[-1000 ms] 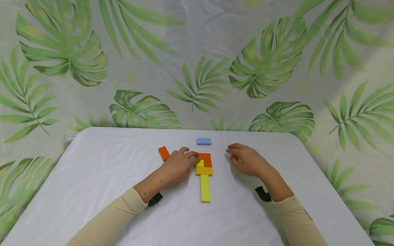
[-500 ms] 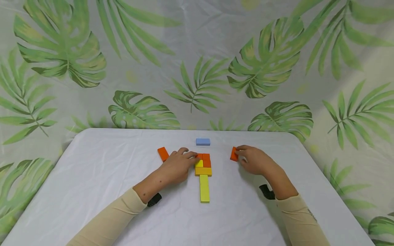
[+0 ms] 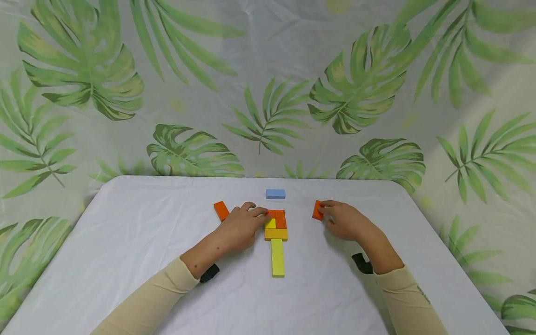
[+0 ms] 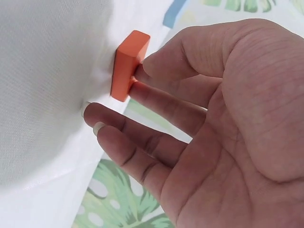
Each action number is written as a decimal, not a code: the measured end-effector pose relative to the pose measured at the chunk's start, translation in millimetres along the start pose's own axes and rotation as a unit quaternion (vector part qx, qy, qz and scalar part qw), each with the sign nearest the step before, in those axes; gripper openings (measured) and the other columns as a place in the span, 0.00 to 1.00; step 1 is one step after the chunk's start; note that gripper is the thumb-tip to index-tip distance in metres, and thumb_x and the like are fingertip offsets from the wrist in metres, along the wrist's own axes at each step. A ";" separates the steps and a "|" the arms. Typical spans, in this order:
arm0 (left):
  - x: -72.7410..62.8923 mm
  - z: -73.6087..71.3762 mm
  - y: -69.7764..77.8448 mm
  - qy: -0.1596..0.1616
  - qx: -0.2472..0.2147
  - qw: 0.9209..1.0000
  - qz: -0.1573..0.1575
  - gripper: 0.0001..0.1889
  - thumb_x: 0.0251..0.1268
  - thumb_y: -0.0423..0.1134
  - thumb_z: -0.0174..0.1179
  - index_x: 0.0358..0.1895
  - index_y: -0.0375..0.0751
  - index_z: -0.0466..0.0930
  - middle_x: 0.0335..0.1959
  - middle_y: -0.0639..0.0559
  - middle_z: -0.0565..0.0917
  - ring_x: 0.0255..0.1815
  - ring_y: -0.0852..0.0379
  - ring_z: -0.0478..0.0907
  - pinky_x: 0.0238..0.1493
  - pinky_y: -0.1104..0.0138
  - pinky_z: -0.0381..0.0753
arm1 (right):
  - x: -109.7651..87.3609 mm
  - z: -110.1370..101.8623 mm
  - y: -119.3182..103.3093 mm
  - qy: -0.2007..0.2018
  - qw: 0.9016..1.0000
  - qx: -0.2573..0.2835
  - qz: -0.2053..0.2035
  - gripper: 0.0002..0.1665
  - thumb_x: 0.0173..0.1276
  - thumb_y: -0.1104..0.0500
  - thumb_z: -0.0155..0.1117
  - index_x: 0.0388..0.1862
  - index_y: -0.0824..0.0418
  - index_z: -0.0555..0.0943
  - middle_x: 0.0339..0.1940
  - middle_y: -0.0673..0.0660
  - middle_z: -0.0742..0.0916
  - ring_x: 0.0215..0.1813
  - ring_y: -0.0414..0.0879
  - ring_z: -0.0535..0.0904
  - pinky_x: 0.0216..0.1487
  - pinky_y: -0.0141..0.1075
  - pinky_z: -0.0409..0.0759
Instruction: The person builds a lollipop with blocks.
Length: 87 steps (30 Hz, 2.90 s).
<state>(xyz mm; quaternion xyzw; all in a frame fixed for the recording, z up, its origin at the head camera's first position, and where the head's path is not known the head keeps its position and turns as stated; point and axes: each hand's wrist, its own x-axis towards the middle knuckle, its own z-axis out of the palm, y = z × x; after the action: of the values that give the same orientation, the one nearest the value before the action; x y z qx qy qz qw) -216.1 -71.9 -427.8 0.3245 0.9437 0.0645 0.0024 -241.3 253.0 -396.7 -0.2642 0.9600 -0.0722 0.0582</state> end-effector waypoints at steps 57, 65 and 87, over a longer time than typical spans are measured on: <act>0.9 1.5 8.9 0.003 0.015 1.000 -0.012 0.23 0.82 0.35 0.53 0.75 0.49 0.77 0.76 0.51 0.75 0.77 0.43 0.68 0.71 0.47 0.73 | 7.1 18.0 -37.8 -0.015 0.998 -0.019 -0.059 0.27 0.73 0.67 0.59 0.71 0.68 0.80 0.75 0.62 0.79 0.73 0.59 0.77 0.70 0.53 0.78; 0.5 2.2 8.9 0.004 0.018 1.000 -0.010 0.23 0.82 0.35 0.54 0.75 0.48 0.77 0.76 0.51 0.75 0.77 0.43 0.68 0.71 0.47 0.73 | 8.0 18.8 -43.0 -0.014 0.997 -0.015 -0.068 0.27 0.73 0.67 0.59 0.71 0.68 0.80 0.76 0.63 0.79 0.73 0.60 0.78 0.70 0.54 0.78; 0.9 0.0 10.1 -0.003 0.025 1.000 -0.012 0.24 0.80 0.34 0.56 0.76 0.48 0.77 0.76 0.50 0.75 0.77 0.43 0.68 0.72 0.47 0.73 | 9.0 26.0 -49.1 -0.019 0.997 -0.002 -0.078 0.29 0.77 0.64 0.58 0.76 0.68 0.75 0.80 0.62 0.75 0.76 0.59 0.74 0.72 0.54 0.76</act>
<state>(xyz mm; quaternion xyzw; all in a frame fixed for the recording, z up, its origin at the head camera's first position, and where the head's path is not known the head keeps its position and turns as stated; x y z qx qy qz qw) -210.6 -63.5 -426.5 0.3133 0.9488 0.0399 -0.0024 -220.5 203.8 -414.6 -0.3401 0.9351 -0.0697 0.0705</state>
